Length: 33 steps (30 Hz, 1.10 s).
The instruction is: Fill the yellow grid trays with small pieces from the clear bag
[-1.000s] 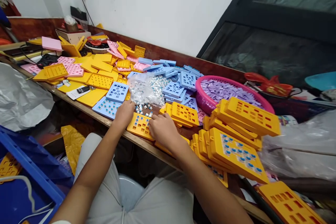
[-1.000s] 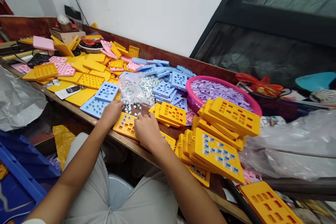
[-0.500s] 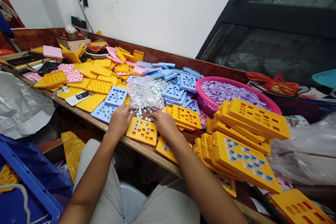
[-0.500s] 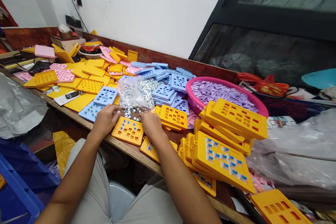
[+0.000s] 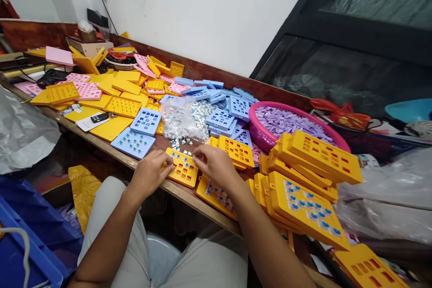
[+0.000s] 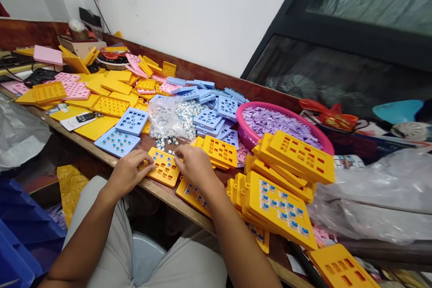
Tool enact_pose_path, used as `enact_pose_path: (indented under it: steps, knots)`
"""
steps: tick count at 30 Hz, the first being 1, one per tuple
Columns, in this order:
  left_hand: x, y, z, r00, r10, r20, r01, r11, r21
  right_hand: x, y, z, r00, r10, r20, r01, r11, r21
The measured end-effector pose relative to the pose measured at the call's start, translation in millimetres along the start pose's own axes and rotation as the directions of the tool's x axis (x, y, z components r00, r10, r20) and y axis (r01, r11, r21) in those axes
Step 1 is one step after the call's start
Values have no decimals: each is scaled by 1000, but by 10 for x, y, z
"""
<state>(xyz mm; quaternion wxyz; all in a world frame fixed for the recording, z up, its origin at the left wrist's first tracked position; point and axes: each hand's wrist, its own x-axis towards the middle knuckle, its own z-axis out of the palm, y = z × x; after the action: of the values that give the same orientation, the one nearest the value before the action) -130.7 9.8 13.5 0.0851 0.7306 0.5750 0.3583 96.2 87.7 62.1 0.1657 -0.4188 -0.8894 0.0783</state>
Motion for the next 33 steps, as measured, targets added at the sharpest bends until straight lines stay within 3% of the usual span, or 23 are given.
enact_pose_path:
  steps: [3, 8, 20, 27, 33]
  knots:
    - [-11, -18, -8, 1000, -10, 25, 11, 1000, -11, -96, -6, 90, 993, -15, 121, 18, 1000, -22]
    - [-6, -87, -18, 992, 37, 122, -26, 995, -96, -113, 45, 270, 994, 31, 104, -34, 999, 21]
    - [46, -152, -136, 973, 55, 226, -3, 974, -228, -157, 75, 165, 990, -26, 138, 22, 999, 30]
    - [56, -66, -56, 986, -19, 164, 58, 970, -237, -127, -6, 170, 988, 52, 142, -45, 997, -56]
    - [11, -18, -18, 990, -81, 114, 106, 967, -233, -131, -181, 150, 976, 22, 215, 44, 954, -297]
